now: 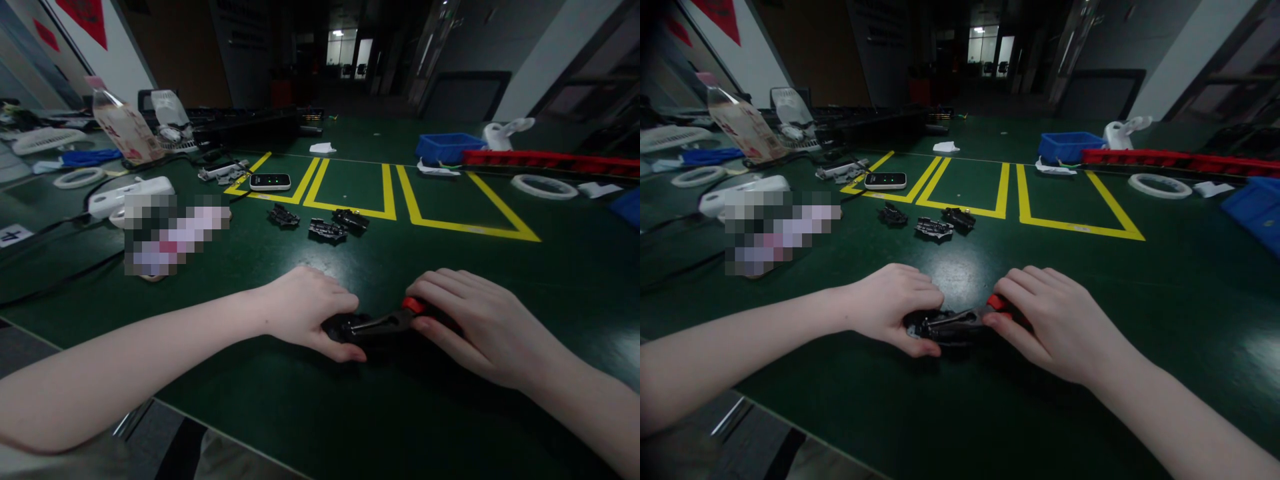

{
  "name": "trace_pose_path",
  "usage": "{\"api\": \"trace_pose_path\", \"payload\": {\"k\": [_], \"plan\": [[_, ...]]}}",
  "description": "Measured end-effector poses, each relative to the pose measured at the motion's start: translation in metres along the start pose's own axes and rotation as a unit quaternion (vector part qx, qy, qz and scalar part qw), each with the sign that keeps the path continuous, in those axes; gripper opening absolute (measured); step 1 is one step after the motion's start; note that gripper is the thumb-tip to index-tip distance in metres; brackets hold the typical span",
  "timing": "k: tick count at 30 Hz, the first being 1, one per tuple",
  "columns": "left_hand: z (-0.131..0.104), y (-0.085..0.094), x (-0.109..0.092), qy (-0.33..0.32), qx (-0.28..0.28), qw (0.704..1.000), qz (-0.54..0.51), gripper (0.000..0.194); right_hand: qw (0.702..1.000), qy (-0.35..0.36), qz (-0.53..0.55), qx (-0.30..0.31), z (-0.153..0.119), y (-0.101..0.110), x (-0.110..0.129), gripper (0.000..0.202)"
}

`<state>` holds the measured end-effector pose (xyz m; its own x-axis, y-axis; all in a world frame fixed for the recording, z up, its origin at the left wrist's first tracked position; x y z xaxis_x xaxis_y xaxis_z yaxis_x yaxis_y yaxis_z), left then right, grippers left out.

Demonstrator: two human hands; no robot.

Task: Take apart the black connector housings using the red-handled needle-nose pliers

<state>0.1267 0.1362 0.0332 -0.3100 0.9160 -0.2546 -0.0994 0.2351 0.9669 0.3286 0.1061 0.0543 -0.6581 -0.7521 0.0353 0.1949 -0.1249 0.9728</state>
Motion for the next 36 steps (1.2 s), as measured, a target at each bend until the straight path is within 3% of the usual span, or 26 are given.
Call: {"api": "trace_pose_path", "payload": {"k": [8,36], "plan": [[0.0003,0.0003,-0.0004,-0.003,-0.001,1.0,-0.002,0.048,1.0,-0.011,0.013,0.02,0.0001,-0.0029,0.0001,0.038],[-0.0009,0.0012,-0.0018,0.012,0.004,1.0,0.012,0.052,0.999,-0.025,0.028,0.004,0.0029,-0.0079,-0.0007,0.04]]}}
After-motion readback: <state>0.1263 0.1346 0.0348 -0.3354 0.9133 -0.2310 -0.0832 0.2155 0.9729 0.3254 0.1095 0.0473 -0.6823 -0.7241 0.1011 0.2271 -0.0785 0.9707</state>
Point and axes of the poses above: each hand's wrist, its own z-axis towards the middle knuckle, its own y-axis out of the back of the hand, x = y × z, the point moved 4 cm from there along z, towards the middle knuckle, and after that the axes turned 8 degrees about x, right-handed, at the moved point
